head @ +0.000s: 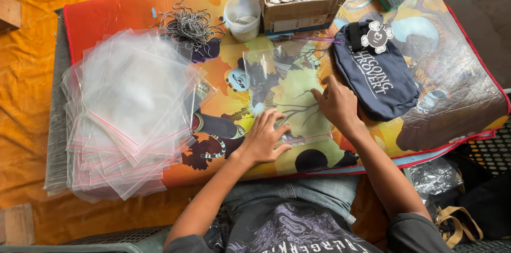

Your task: The person places a folded dark blue t-shirt into a clear plastic zip-lock bag. They use a purple marker to press the seal shut, then place a small white paper tag into the bag and seal it again. Finally, they place the packaged shirt into a larger plastic bag.

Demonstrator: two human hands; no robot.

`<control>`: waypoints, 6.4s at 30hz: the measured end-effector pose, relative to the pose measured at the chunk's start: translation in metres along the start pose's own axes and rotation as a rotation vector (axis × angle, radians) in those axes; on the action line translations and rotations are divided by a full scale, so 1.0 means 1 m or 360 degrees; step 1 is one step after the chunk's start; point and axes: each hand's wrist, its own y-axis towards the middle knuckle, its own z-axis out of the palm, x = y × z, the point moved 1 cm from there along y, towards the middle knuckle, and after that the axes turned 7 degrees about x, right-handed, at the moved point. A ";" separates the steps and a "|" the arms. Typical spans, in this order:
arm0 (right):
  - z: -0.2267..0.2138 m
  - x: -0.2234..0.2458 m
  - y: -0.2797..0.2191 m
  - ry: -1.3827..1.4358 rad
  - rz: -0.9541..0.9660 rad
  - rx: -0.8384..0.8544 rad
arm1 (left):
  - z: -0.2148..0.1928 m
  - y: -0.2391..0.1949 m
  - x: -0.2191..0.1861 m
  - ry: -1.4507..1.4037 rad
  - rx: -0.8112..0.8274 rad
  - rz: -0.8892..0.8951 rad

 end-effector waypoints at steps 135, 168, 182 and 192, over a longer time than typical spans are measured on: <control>-0.018 0.077 -0.108 -0.0186 -0.0728 -0.0461 | -0.012 0.063 0.007 -0.1893 -0.0536 -0.1462; -0.039 -0.058 -0.165 0.0130 -0.0582 -0.0041 | 0.006 0.008 0.002 -0.0213 0.0105 -0.0003; -0.042 -0.040 -0.181 0.0088 -0.0613 0.0092 | 0.034 0.010 0.010 0.0228 -0.0036 0.0281; -0.039 -0.038 -0.185 0.0119 -0.0603 0.0113 | 0.025 0.017 0.015 -0.0502 0.0095 0.0060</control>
